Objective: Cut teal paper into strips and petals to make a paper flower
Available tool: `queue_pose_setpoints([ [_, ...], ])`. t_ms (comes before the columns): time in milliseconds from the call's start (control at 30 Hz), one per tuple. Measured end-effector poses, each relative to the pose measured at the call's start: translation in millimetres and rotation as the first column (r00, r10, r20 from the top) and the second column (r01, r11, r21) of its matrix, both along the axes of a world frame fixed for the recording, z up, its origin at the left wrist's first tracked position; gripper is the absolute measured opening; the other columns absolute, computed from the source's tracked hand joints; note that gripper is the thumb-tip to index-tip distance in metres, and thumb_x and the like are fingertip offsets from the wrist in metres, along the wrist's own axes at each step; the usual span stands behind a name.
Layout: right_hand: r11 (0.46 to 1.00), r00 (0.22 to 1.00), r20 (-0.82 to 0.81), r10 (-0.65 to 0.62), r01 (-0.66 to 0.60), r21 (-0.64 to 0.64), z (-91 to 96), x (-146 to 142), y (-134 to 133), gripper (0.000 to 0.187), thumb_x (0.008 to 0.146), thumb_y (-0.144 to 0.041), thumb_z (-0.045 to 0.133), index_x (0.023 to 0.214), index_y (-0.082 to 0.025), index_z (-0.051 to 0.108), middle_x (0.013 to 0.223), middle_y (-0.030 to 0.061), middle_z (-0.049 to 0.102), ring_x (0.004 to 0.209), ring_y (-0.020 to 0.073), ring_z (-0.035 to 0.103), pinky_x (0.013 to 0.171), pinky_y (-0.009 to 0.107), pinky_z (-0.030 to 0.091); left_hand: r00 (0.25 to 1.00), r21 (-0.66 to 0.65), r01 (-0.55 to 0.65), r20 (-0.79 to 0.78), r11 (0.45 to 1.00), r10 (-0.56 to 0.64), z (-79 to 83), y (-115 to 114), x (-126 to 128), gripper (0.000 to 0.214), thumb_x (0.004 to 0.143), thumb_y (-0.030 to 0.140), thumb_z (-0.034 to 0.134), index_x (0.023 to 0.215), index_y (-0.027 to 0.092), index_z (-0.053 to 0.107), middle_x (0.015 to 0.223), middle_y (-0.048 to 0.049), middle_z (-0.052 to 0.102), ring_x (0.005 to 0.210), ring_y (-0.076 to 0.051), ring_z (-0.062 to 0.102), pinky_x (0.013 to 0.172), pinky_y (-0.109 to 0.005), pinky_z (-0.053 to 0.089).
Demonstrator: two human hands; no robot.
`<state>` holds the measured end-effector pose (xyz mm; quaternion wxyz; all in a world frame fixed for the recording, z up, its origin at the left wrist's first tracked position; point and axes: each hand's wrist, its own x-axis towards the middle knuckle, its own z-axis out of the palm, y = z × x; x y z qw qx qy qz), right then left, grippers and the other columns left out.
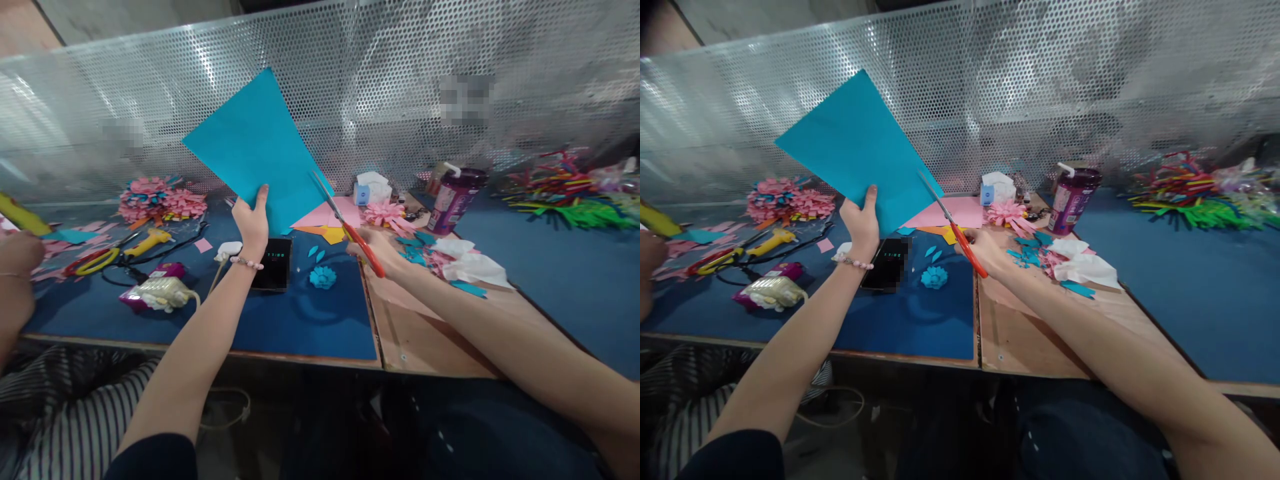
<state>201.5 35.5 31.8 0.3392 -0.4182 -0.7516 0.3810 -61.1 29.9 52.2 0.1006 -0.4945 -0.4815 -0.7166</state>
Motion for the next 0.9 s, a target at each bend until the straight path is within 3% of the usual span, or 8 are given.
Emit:
queue_pose_setpoints([
  [533, 1.0, 1.0, -0.002, -0.01, 0.01, -0.022, 2.1, -0.5, -4.5, 0.019, 0.061, -0.032, 0.056, 0.073, -0.017, 0.053, 0.059, -0.0027, 0.049, 0.055, 0.0113, 0.044, 0.051, 0.025, 0.031, 1.0, -0.016, -0.022, -0.008, 1.0, 0.022, 0.4, 0.0, 0.1, 0.046, 0.085, 0.057, 0.057, 0.102, 0.015, 0.066, 0.109, -0.0124, 0.07, 0.109, -0.027, 0.064, 0.103, -0.043, 0.044],
  [900, 0.999, 1.0, 0.009, -0.008, 0.007, 0.052, -2.7, 0.7, 1.4, 0.016, 0.064, -0.032, 0.055, 0.07, -0.017, 0.052, 0.058, -0.0023, 0.051, 0.055, 0.0123, 0.045, 0.051, 0.025, 0.03, 1.0, -0.025, -0.015, -0.007, 1.0, 0.015, -0.1, 0.1, -0.8, 0.05, 0.084, 0.06, 0.056, 0.105, 0.016, 0.066, 0.111, -0.0134, 0.069, 0.111, -0.028, 0.063, 0.104, -0.045, 0.043],
])
